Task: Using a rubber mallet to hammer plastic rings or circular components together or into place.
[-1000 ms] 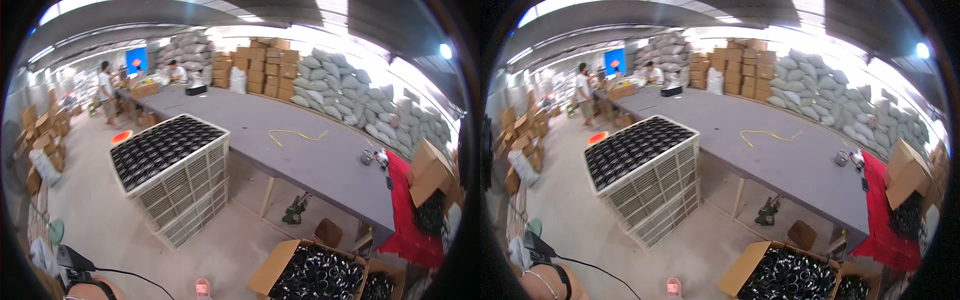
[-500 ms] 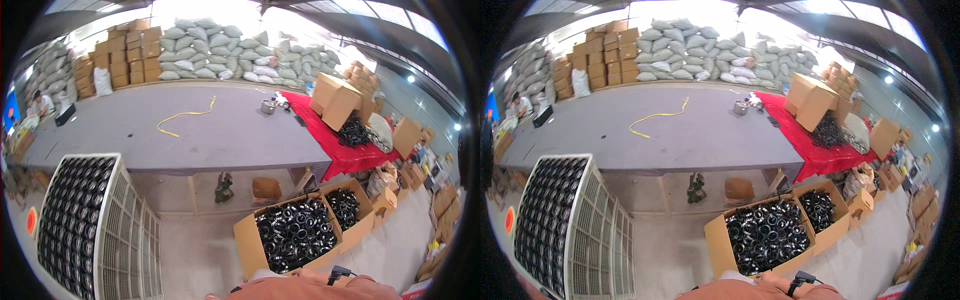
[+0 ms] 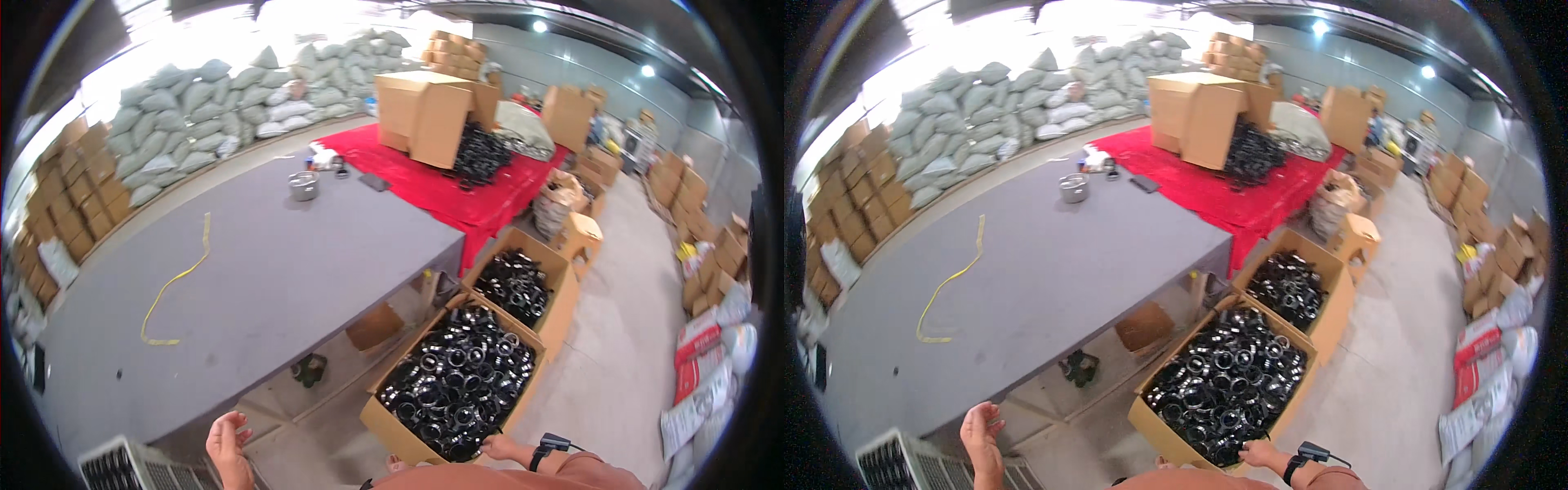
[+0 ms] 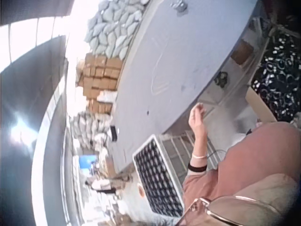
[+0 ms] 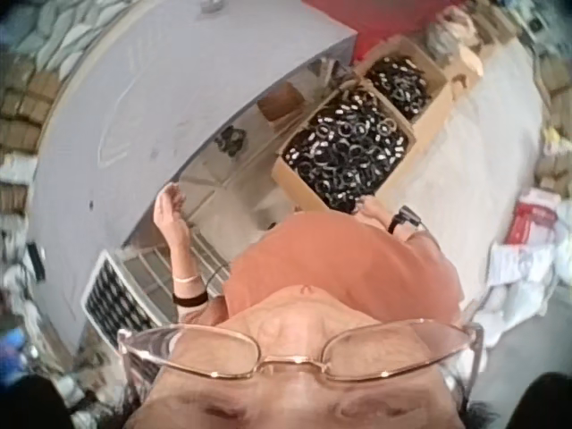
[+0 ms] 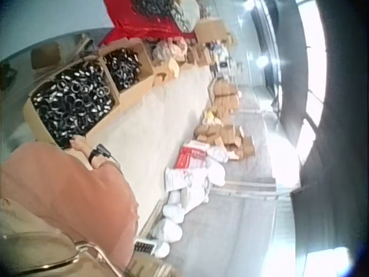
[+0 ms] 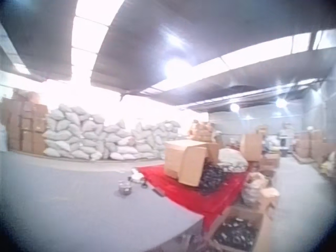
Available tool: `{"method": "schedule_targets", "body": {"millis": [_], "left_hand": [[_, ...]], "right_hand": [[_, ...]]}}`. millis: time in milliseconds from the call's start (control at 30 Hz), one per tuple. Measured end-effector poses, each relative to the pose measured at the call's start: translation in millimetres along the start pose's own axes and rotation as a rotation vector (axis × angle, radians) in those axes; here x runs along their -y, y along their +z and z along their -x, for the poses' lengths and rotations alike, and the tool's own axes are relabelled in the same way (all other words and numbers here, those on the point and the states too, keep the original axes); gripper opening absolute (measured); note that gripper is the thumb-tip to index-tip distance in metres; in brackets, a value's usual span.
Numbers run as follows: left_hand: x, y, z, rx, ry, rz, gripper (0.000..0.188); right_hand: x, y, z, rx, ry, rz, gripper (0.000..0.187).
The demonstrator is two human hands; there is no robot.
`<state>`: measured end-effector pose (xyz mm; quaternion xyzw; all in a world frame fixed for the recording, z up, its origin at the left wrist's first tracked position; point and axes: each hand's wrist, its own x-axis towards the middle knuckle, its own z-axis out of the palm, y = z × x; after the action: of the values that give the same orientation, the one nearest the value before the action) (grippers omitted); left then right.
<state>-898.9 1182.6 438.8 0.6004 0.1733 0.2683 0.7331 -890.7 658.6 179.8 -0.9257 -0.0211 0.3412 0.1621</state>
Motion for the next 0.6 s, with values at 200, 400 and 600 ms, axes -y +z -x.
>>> {"method": "schedule_targets", "body": {"millis": [200, 400, 600], "left_hand": [[98, 17, -175, 0.173, 0.004, -0.725, 0.039], [166, 33, -343, 0.347, 0.054, -1.260, 0.058], [190, 56, -460, 0.459, 0.083, -1.487, 0.065]], "right_hand": [[76, -62, -28, -0.235, 0.132, -0.202, 0.041], [222, -162, -88, -0.489, 0.034, -0.370, 0.036], [381, -283, -177, -0.774, -0.308, -0.289, 0.034]]}}
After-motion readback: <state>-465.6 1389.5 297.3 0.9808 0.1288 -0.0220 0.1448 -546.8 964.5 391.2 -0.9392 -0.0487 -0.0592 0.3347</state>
